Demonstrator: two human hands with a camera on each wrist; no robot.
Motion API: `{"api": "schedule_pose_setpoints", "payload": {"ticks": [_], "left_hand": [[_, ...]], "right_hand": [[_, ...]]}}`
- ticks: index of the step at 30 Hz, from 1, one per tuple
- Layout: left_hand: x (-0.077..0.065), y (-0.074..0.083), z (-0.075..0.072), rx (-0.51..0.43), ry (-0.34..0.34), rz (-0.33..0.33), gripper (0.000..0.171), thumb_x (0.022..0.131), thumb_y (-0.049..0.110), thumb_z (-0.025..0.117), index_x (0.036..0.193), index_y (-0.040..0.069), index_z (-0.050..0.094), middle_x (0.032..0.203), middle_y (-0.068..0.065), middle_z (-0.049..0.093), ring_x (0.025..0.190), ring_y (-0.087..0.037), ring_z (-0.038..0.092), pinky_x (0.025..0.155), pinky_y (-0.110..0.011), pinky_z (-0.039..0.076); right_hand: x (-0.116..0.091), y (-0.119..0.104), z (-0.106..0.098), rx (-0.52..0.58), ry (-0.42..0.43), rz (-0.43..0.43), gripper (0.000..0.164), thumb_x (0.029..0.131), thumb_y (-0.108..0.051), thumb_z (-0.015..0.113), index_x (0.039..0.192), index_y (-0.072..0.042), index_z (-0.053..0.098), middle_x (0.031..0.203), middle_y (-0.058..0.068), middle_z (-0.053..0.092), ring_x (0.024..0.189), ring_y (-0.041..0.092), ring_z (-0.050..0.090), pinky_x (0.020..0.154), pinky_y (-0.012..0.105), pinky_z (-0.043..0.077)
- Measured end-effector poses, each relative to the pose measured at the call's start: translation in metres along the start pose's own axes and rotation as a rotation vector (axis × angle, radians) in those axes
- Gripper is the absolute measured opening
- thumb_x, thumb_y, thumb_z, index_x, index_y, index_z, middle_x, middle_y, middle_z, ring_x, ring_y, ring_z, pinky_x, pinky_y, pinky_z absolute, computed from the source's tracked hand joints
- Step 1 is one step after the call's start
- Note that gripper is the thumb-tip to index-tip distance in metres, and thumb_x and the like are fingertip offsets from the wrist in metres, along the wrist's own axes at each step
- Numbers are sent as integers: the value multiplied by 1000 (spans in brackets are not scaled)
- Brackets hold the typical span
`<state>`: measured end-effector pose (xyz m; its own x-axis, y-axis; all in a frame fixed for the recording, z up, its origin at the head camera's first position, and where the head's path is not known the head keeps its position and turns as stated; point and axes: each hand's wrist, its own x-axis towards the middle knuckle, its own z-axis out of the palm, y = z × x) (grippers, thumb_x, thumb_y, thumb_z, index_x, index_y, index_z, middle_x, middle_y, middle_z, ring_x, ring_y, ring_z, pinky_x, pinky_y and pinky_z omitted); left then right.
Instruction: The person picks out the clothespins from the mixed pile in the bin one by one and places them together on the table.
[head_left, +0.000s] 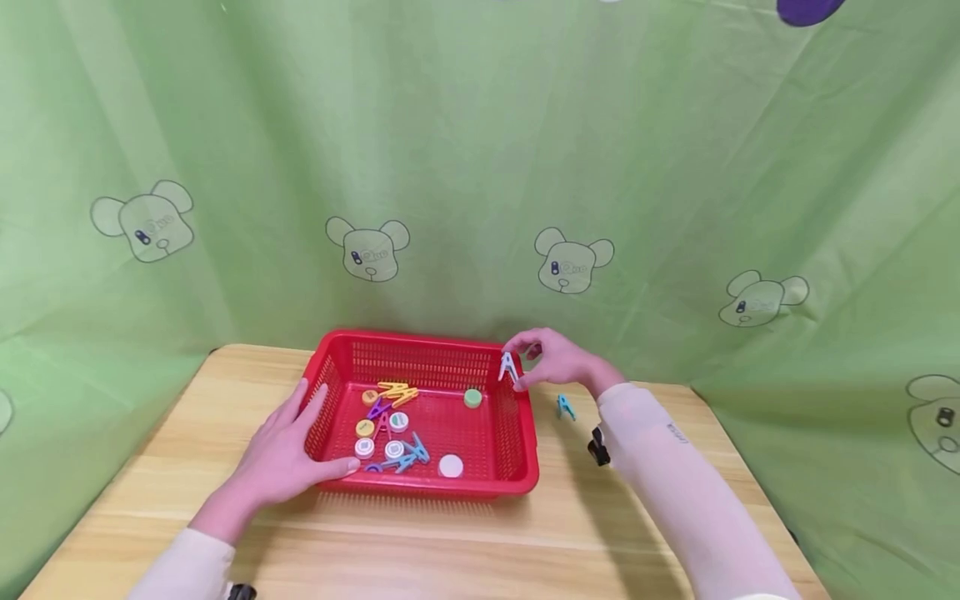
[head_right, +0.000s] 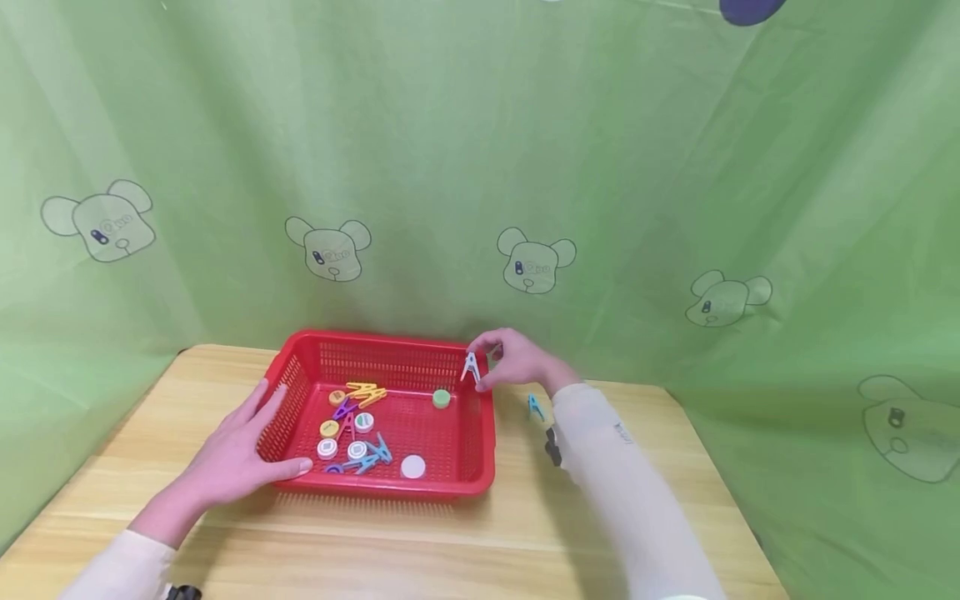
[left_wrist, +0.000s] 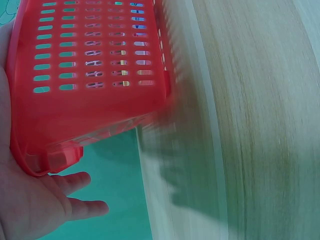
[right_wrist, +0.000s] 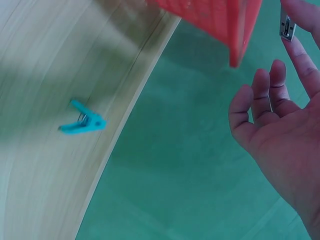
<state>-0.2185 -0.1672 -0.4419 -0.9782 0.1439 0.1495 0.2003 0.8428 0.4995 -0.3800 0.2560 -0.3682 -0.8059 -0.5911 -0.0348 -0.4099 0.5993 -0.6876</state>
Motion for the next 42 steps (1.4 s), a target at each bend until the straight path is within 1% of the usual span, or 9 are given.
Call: {"api": "schedule_pose_setpoints", "payload": {"ticks": [2,4,9,14,20,24,31,39,42], "left_hand": [[0,0,0,1,0,2,123,71,76,72,160,7,21,163,-23,9,141,-50,20,102,-74,27],[0,0,0,3,0,4,123,71,75,72,160,7,20,163,-23,9,141,-51,20,102,-74,28],[-1,-1,-2,6,2,8,122,72,72,74,160,6,20,163,-23,8,141,-52,19,102,-75,26],[0,0,-3,9,-5,9,123,72,76,70,160,6,19,163,-23,7,142,-52,18,103,-75,24],[1,0,-3,9,-7,1,124,71,77,71,160,6,20,163,-24,8,141,-52,19,102,-75,27],[1,0,-2,7,-10,0,123,71,74,73,159,6,21,163,-24,9,141,-51,20,101,-75,28],[0,1,-1,5,-5,-3,123,71,74,73,159,6,21,163,-23,10,141,-51,20,101,-75,28],[0,0,-1,5,-6,-7,125,69,78,70,160,7,21,163,-22,9,141,-51,20,101,-74,28],[0,0,-1,7,-6,-7,126,69,79,70,160,7,21,163,-23,10,141,-50,20,102,-74,28]], "right_hand": [[-5,3,-3,-8,4,27,59,70,-8,89,124,-4,67,120,18,58,111,41,52,94,52,45],[-8,7,-5,-18,10,43,60,70,-8,89,125,-5,67,122,18,57,110,38,52,94,50,46],[-16,16,-10,-25,18,40,59,70,-7,88,124,-5,66,119,14,59,109,34,53,96,52,46],[-23,27,-15,-13,19,52,60,70,-5,87,126,-2,65,118,14,59,112,39,52,99,56,42],[-28,44,-18,-22,18,98,57,71,-7,87,125,-10,66,123,16,57,114,36,52,101,54,43],[-33,54,-19,-5,15,91,57,71,-5,87,124,-6,66,121,17,58,116,43,50,101,57,41],[-40,68,-20,38,10,117,58,70,3,85,124,-5,65,122,17,57,119,47,47,103,60,37],[-46,80,-24,36,-3,163,63,69,0,85,128,-5,63,127,24,53,118,49,47,99,57,42],[-48,85,-24,45,-3,183,65,69,0,85,130,-4,62,128,24,53,119,48,47,99,57,42]]}}
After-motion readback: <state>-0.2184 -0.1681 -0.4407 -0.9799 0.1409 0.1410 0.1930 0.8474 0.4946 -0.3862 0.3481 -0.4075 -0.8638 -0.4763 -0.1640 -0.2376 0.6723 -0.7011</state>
